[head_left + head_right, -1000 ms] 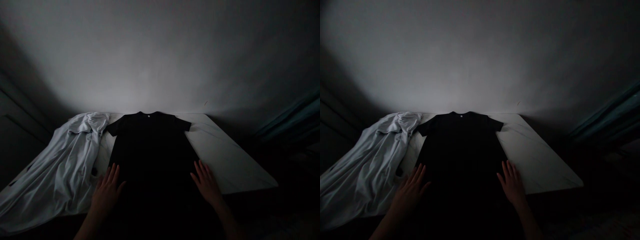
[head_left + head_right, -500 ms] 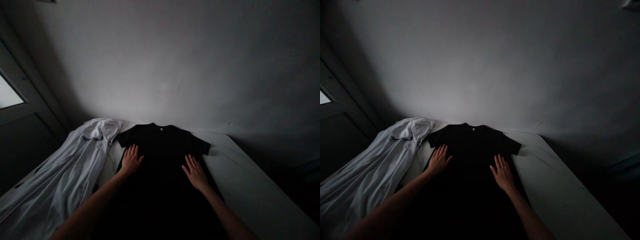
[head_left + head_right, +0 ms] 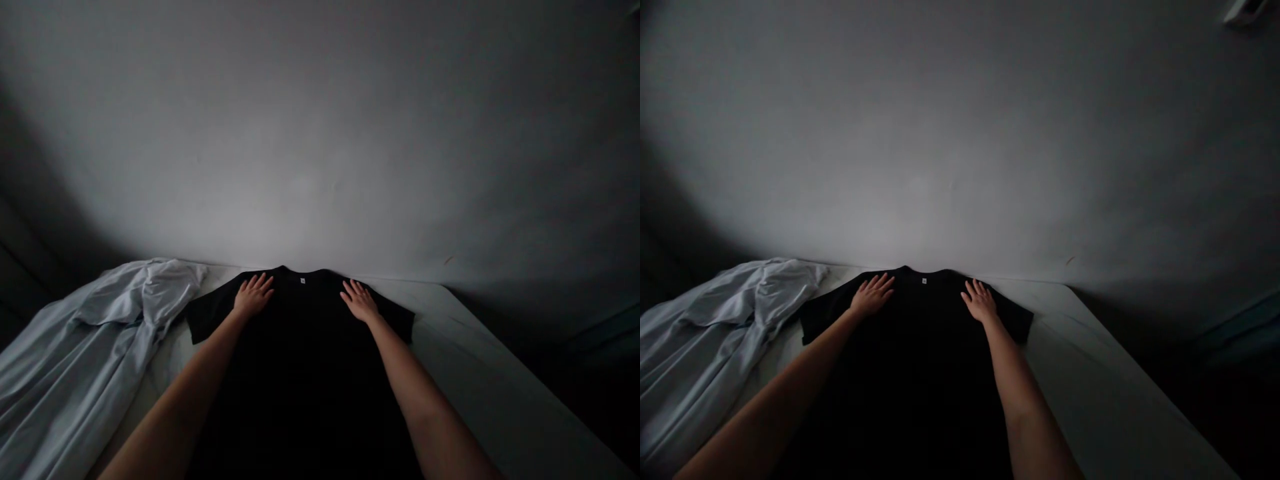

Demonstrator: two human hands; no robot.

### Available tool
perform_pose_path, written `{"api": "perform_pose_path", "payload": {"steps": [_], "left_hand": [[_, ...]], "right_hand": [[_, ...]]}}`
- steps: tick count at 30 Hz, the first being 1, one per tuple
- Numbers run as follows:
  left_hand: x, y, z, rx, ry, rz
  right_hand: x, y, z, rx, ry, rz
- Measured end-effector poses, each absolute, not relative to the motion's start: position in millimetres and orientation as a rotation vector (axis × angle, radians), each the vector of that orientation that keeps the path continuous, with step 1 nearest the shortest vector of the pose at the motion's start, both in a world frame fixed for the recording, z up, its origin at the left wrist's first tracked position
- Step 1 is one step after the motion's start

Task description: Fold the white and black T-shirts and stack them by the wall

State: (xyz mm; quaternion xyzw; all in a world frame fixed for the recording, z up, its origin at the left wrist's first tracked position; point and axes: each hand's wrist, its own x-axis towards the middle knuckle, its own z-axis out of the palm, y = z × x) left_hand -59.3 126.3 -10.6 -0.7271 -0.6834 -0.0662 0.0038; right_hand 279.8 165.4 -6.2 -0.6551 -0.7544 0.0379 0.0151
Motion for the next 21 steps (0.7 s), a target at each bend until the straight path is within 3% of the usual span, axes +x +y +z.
{"api": "perform_pose_path", "payload": {"steps": [5,10,21], "left_hand": [[-50,145,-9,-1.996,-2.256,-0.272],[-7,152,-21,-2.265,-2.099,-0.309],[-34,126,-9,-2.022,-2.313,-0.231]], "right_hand": [[254,181,-4,-2.141,-2.120,-0.045],[214,182,-12,-2.044,-2.197,0.155],[209,161,-3,-2.213,-2.054,0.244]]}}
